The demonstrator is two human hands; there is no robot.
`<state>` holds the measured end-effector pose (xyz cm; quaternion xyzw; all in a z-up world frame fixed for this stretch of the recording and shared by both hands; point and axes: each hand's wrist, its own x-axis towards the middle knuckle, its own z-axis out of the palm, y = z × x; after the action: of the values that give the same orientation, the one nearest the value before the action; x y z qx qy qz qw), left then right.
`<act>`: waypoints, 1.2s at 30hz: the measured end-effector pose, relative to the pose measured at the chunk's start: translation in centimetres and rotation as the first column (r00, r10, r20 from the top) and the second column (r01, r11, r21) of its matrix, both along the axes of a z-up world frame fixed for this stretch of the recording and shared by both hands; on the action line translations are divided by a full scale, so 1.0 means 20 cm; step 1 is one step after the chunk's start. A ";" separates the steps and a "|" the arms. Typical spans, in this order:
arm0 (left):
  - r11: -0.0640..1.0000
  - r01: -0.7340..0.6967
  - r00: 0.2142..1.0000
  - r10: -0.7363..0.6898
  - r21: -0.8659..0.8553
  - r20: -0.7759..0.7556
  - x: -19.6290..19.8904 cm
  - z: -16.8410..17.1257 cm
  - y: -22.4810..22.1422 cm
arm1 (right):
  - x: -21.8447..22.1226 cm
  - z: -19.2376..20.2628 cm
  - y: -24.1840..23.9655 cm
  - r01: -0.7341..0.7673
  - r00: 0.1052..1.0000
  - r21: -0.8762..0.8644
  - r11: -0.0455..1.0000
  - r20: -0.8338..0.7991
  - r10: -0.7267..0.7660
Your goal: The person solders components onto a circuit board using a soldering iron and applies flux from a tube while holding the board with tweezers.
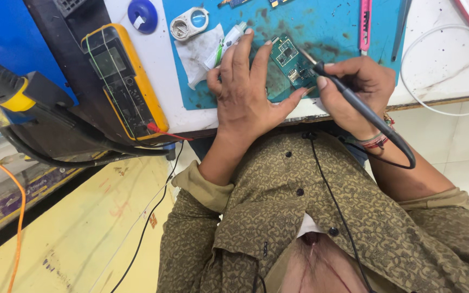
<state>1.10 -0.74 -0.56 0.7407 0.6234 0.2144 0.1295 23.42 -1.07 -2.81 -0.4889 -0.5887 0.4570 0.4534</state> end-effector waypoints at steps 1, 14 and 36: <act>1.000 0.000 1.000 0.000 0.003 -0.005 0.00 0.00 0.00 | 0.00 0.01 0.00 0.007 0.999 0.004 1.000 0.037 -0.007; 1.000 0.010 1.000 -0.010 0.005 -0.008 0.00 -0.03 0.00 | 0.00 0.01 0.02 -0.039 0.986 0.127 0.991 0.168 0.017; 1.000 0.005 1.000 -0.005 0.009 -0.016 0.00 -0.03 0.00 | -0.01 0.02 0.01 -0.019 0.985 0.109 0.994 0.171 0.000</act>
<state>1.02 -0.81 -1.09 0.7444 0.6216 0.2110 0.1219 23.29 -0.81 -2.35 -0.4978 -0.6520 0.3822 0.4254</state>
